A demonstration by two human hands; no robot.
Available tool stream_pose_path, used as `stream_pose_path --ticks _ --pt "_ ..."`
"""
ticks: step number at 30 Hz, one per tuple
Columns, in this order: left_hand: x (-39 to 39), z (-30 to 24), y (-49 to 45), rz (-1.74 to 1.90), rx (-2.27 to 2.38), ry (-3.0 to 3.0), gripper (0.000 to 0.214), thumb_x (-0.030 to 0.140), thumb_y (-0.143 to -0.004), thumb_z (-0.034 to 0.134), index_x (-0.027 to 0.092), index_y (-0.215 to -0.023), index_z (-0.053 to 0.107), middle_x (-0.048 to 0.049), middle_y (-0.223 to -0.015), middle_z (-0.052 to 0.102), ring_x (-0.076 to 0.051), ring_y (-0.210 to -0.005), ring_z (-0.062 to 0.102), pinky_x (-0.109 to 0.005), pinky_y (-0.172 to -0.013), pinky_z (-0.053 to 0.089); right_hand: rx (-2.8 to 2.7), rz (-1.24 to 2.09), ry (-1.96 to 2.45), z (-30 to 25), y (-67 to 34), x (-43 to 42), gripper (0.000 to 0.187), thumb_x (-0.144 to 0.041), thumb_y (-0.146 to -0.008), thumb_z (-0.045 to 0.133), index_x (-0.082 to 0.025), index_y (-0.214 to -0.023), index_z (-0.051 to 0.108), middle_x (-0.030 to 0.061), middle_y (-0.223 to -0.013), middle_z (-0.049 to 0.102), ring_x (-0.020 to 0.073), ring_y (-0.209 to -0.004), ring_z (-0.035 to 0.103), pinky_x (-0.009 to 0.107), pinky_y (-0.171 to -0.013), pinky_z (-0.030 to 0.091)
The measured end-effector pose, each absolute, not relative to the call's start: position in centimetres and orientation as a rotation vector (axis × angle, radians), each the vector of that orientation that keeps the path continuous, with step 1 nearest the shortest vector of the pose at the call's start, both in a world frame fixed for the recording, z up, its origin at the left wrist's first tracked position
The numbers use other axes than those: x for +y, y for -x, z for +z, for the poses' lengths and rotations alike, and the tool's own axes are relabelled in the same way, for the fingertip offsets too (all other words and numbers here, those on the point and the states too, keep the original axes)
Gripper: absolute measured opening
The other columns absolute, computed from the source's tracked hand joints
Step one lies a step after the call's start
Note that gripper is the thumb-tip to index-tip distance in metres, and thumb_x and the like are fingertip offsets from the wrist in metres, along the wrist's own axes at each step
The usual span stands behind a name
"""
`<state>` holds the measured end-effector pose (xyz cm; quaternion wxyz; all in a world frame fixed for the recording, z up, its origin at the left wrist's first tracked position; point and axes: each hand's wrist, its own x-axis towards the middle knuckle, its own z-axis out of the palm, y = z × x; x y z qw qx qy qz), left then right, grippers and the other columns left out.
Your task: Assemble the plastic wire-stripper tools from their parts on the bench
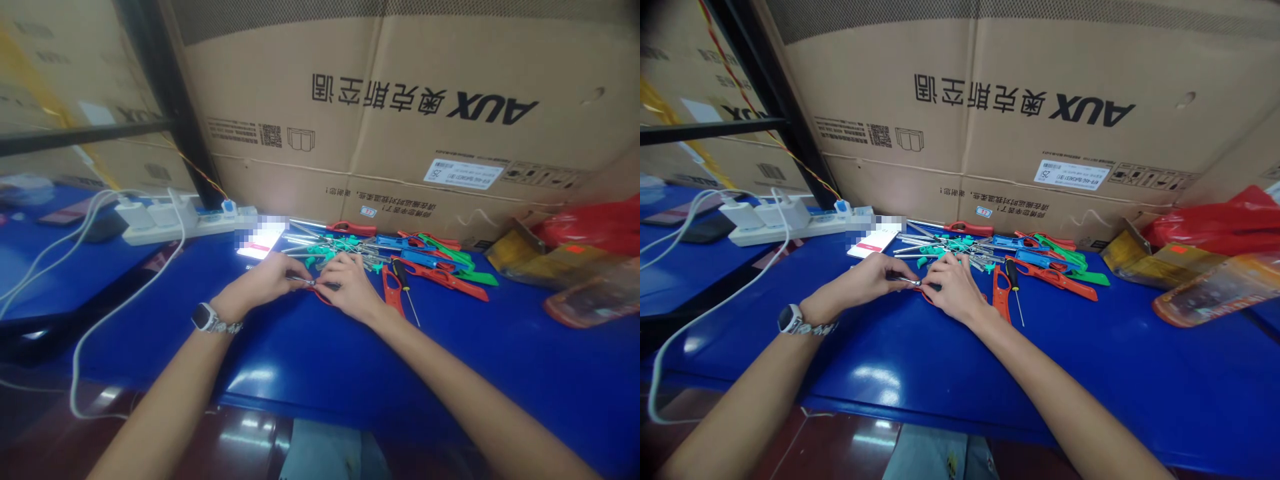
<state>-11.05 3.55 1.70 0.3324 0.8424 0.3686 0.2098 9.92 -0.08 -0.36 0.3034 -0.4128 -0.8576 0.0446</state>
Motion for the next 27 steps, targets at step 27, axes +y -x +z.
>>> stream_pose_path --ticks 27 --pt "1.6 2.5 9.4 0.454 1.199 -2.468 0.016 0.032 -0.085 0.055 0.019 -0.079 0.063 -0.0022 -0.071 0.065 -0.016 -0.060 0.056 -0.026 -0.057 0.037 -2.211 0.066 1.125 -1.0 -9.7 -0.3 0.015 -0.021 -0.086 0.067 -0.022 -0.071 0.066 0.0011 -0.079 0.071 0.0208 -0.090 0.055 0.041 -0.092 0.030"
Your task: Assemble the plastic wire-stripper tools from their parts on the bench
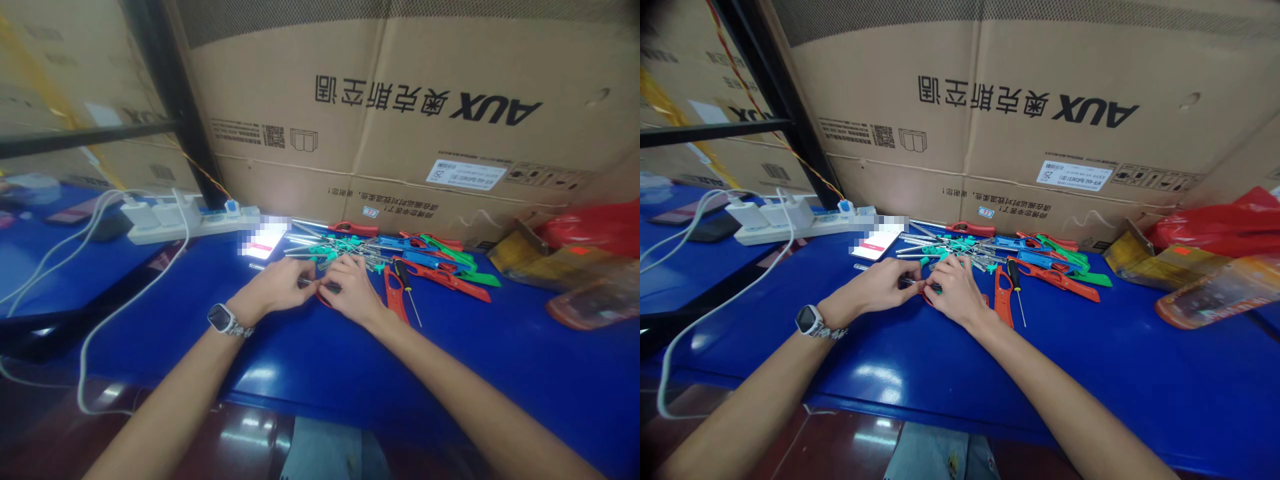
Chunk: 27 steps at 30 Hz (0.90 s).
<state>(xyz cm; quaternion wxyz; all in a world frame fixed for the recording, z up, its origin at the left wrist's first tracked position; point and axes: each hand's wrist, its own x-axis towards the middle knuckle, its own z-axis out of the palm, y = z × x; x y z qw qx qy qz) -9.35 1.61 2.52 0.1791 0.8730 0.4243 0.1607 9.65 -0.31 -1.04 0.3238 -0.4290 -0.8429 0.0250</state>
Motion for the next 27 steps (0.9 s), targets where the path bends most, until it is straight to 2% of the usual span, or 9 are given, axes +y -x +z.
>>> stream_pose_path --ticks 3,9,14,19,24,27 --pt "1.9 2.3 9.2 0.459 1.214 -2.492 0.020 0.035 -0.087 0.054 0.019 -0.079 0.062 -0.0022 -0.073 0.065 -0.016 -0.061 0.055 -0.026 -0.057 0.035 -2.139 0.106 1.168 -1.1 -9.7 -0.3 0.013 -0.022 -0.083 0.069 -0.022 -0.071 0.065 0.0007 -0.080 0.071 0.0218 -0.089 0.055 0.042 -0.091 0.030" --pt "2.2 2.0 9.1 0.444 1.153 -2.493 0.012 0.029 -0.085 0.055 0.019 -0.078 0.058 -0.0013 -0.074 0.064 -0.017 -0.066 0.057 -0.026 -0.061 0.037 -2.104 0.134 1.186 -1.2 -9.5 -0.4 0.010 -0.018 -0.080 0.069 -0.022 -0.072 0.065 0.0005 -0.081 0.073 0.0228 -0.089 0.056 0.042 -0.091 0.030" --pt "2.0 1.9 8.8 0.455 1.147 -2.520 0.011 0.026 -0.086 0.053 0.020 -0.078 0.057 -0.0019 -0.076 0.064 -0.018 -0.069 0.059 -0.027 -0.063 0.039 -2.120 0.140 1.193 -1.1 -9.5 -0.4 0.010 -0.018 -0.082 0.069 -0.022 -0.073 0.066 -0.0003 -0.081 0.073 0.0216 -0.090 0.056 0.042 -0.092 0.029" --pt "2.1 1.8 9.1 0.484 1.115 -2.478 0.016 0.025 -0.090 0.048 0.019 -0.082 0.061 -0.0016 -0.075 0.065 -0.016 -0.065 0.058 -0.026 -0.060 0.038 -2.116 0.155 1.218 -0.9 -9.6 -0.5 0.012 -0.021 -0.084 0.070 -0.022 -0.073 0.067 -0.0003 -0.082 0.073 0.0212 -0.091 0.056 0.042 -0.092 0.028" --pt "2.6 1.8 10.0 0.507 1.002 -2.326 0.020 0.019 -0.084 0.057 0.018 -0.099 0.070 -0.0036 -0.092 0.074 -0.019 -0.081 0.066 -0.027 -0.074 0.048 -2.083 0.146 1.215 -0.9 -9.8 -0.4 0.011 -0.022 -0.085 0.072 -0.022 -0.074 0.068 -0.0011 -0.081 0.073 0.0206 -0.091 0.057 0.040 -0.091 0.028" --pt "2.9 1.8 10.3 0.532 0.963 -2.309 0.022 0.018 -0.084 0.060 0.017 -0.102 0.074 -0.0051 -0.098 0.075 -0.020 -0.087 0.068 -0.029 -0.080 0.049 -2.092 0.129 1.196 -1.0 -9.8 -0.5 0.009 -0.020 -0.084 0.071 -0.022 -0.076 0.069 -0.0011 -0.082 0.073 0.0200 -0.090 0.057 0.040 -0.090 0.028"
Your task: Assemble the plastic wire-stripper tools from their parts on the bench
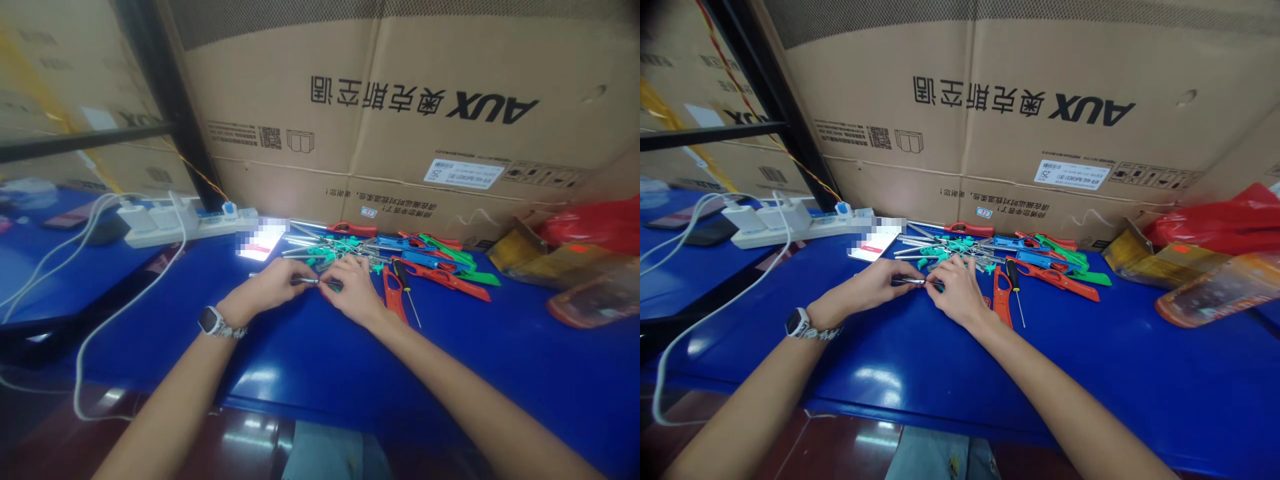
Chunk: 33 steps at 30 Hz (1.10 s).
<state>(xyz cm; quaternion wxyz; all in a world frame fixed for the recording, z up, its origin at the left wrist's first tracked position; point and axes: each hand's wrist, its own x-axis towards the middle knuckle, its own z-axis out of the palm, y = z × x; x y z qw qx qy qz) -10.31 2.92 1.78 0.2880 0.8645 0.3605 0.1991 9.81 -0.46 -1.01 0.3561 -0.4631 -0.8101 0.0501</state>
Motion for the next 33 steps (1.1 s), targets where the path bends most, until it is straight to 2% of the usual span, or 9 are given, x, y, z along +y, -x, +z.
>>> stream_pose_path --ticks 3,11,18,24,29,33 --pt "3.0 1.9 10.3 0.557 0.973 -2.324 0.020 0.017 -0.085 0.063 0.017 -0.100 0.077 -0.0069 -0.096 0.075 -0.020 -0.087 0.068 -0.030 -0.081 0.050 -2.117 0.125 1.172 -1.0 -9.8 -0.5 0.005 -0.023 -0.083 0.073 -0.022 -0.080 0.070 -0.0005 -0.085 0.074 0.0206 -0.091 0.057 0.041 -0.092 0.028" --pt "3.0 2.1 10.3 0.610 0.984 -2.244 0.008 0.017 -0.083 0.069 0.015 -0.088 0.074 -0.0039 -0.082 0.075 -0.019 -0.075 0.068 -0.027 -0.071 0.050 -2.207 0.071 1.081 -1.1 -10.3 0.0 0.013 -0.029 -0.090 0.069 -0.022 -0.079 0.071 0.0005 -0.083 0.072 0.0196 -0.090 0.055 0.039 -0.090 0.028" --pt "3.3 1.7 10.7 0.652 0.931 -2.343 0.010 0.014 -0.084 0.067 0.018 -0.088 0.075 -0.0031 -0.090 0.076 -0.019 -0.083 0.068 -0.028 -0.079 0.050 -2.303 -0.081 0.989 -0.7 -10.2 0.0 0.016 -0.027 -0.093 0.065 -0.020 -0.079 0.071 0.0019 -0.082 0.070 0.0202 -0.091 0.054 0.038 -0.089 0.030" --pt "3.4 1.6 10.8 0.701 0.884 -2.394 0.007 0.015 -0.084 0.068 0.018 -0.088 0.074 -0.0037 -0.089 0.075 -0.018 -0.082 0.068 -0.028 -0.077 0.049 -2.176 0.062 1.115 -0.7 -10.0 -0.2 0.014 -0.034 -0.085 0.074 -0.021 -0.081 0.071 0.0002 -0.084 0.072 0.0199 -0.090 0.056 0.038 -0.090 0.030" --pt "3.5 1.5 10.8 0.724 0.849 -2.422 0.008 0.016 -0.085 0.069 0.019 -0.089 0.075 -0.0042 -0.090 0.075 -0.018 -0.083 0.068 -0.028 -0.077 0.049 -2.250 0.150 1.115 -0.3 -10.3 0.0 0.015 -0.031 -0.089 0.071 -0.022 -0.077 0.072 -0.0008 -0.080 0.072 0.0185 -0.088 0.055 0.038 -0.089 0.028" --pt "3.5 1.6 10.8 0.700 0.876 -2.417 0.011 0.015 -0.084 0.069 0.019 -0.091 0.077 -0.0044 -0.090 0.076 -0.019 -0.081 0.068 -0.029 -0.076 0.050 -2.285 0.061 1.116 -0.1 -10.2 0.1 0.015 -0.027 -0.090 0.069 -0.022 -0.076 0.073 -0.0003 -0.079 0.072 0.0192 -0.088 0.053 0.038 -0.088 0.028"
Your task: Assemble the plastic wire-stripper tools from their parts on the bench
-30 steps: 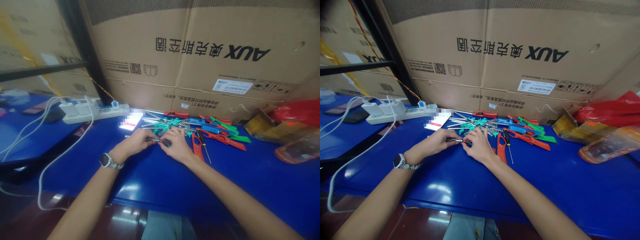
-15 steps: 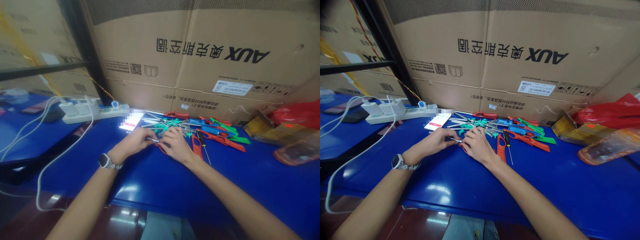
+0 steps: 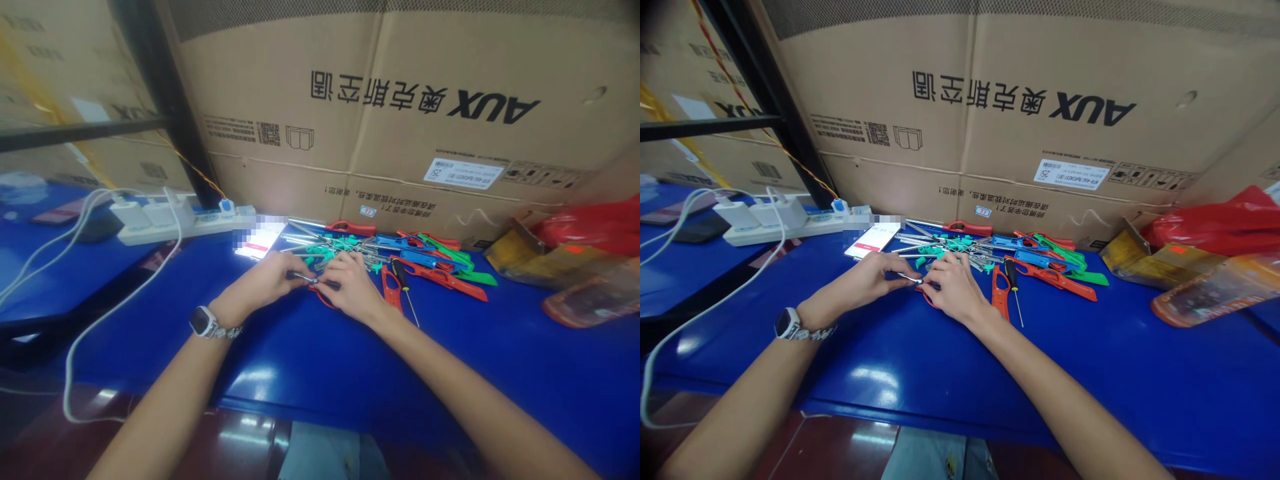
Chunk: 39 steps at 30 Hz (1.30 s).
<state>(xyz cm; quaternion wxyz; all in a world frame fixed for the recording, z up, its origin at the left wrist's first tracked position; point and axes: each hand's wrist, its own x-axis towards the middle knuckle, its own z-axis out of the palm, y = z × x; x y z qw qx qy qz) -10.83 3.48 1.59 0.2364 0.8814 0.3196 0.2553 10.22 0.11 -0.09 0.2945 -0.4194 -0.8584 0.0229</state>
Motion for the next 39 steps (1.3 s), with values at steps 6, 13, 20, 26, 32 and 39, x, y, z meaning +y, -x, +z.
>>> stream_pose_path --ticks 6,13,20,26,32,39 --pt "3.40 1.77 10.97 0.650 0.921 -2.395 0.015 0.016 -0.084 0.069 0.019 -0.095 0.078 -0.0050 -0.090 0.077 -0.019 -0.080 0.068 -0.030 -0.075 0.050 -2.318 -0.089 1.104 -0.12 -9.96 -0.24 0.016 -0.026 -0.091 0.066 -0.022 -0.076 0.073 0.0016 -0.080 0.070 0.0211 -0.090 0.052 0.039 -0.090 0.029" --pt "3.63 1.43 11.06 0.665 0.872 -2.441 0.014 0.020 -0.086 0.068 0.020 -0.095 0.078 -0.0059 -0.091 0.077 -0.020 -0.083 0.068 -0.030 -0.077 0.051 -2.268 0.093 1.087 0.12 -10.27 -0.21 0.016 -0.031 -0.091 0.068 -0.022 -0.078 0.071 -0.0011 -0.079 0.070 0.0189 -0.090 0.055 0.038 -0.091 0.029" --pt "3.84 1.12 11.08 0.660 0.843 -2.479 0.014 0.022 -0.087 0.067 0.021 -0.096 0.078 -0.0059 -0.091 0.076 -0.019 -0.084 0.068 -0.030 -0.078 0.051 -2.282 0.096 1.153 0.62 -10.02 -0.28 0.017 -0.023 -0.084 0.074 -0.021 -0.071 0.064 -0.0007 -0.077 0.068 0.0198 -0.088 0.054 0.037 -0.090 0.030" --pt "3.72 1.48 11.12 0.653 0.862 -2.490 0.018 0.022 -0.088 0.067 0.023 -0.102 0.078 -0.0056 -0.091 0.076 -0.020 -0.083 0.067 -0.030 -0.078 0.051 -2.214 0.142 1.186 0.40 -10.17 -0.39 0.014 -0.030 -0.084 0.074 -0.021 -0.076 0.067 -0.0002 -0.084 0.071 0.0204 -0.090 0.055 0.038 -0.090 0.029" --pt "3.70 1.63 11.01 0.629 0.854 -2.508 0.018 0.022 -0.088 0.067 0.022 -0.103 0.078 -0.0062 -0.090 0.076 -0.019 -0.083 0.067 -0.030 -0.078 0.051 -2.234 0.288 1.167 0.33 -10.62 -0.11 0.009 -0.030 -0.087 0.073 -0.024 -0.080 0.071 -0.0024 -0.084 0.072 0.0187 -0.092 0.057 0.038 -0.092 0.027" --pt "3.41 1.92 11.01 0.633 0.897 -2.475 0.018 0.021 -0.087 0.068 0.022 -0.101 0.078 -0.0056 -0.092 0.076 -0.019 -0.082 0.066 -0.031 -0.076 0.050 -2.215 0.175 1.192 0.42 -10.29 -0.37 0.014 -0.025 -0.084 0.075 -0.022 -0.073 0.068 -0.0023 -0.081 0.072 0.0187 -0.088 0.055 0.037 -0.089 0.029"
